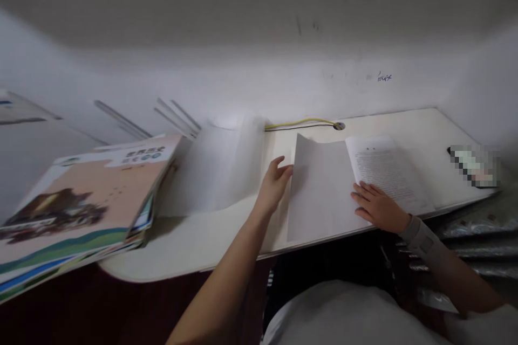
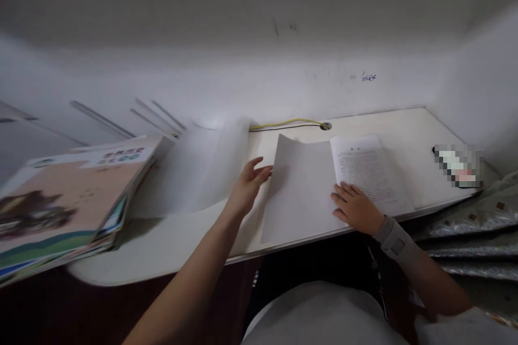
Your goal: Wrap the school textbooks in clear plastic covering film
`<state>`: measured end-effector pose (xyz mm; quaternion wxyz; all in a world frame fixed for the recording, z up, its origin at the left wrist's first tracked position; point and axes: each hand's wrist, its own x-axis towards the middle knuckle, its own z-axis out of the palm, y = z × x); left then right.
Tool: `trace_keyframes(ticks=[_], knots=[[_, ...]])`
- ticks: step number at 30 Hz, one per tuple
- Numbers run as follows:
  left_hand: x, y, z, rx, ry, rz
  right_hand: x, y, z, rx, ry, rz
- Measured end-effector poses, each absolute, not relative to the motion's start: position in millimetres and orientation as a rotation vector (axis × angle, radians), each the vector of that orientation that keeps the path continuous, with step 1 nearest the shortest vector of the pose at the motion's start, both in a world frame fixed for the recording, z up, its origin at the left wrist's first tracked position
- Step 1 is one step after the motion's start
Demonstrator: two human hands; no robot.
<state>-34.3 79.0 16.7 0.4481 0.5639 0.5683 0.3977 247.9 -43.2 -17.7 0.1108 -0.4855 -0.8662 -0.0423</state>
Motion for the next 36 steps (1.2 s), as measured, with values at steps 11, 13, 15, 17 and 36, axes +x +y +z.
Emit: trace_keyframes(ticks=[11,13,15,17,36], knots=[[2.5,57.0,72.3,1.111,0.936,0.777,256.3,-37.8,-11.3,-1.318,-2.162,0.471],[35.7,59.3,91.5,1.231,0.874,0.822,263.6,-35.2,4.1,-1.269,-1.884,0.719],[73.2,59.1,103.8,1.389,0.812,0.798,275.3,-32.2,22.7,-1.198,-1.567,0.956],[105.1,55.0,106.8,1.544,0.715,0.716,291.4,-29.6,39.4,-1.159,-1.294,1.114],[-42.4,74.6,15.0,0.686,1.134,1.009,328.1,-49.4,19.6,-1.664,-2.01,-0.003]])
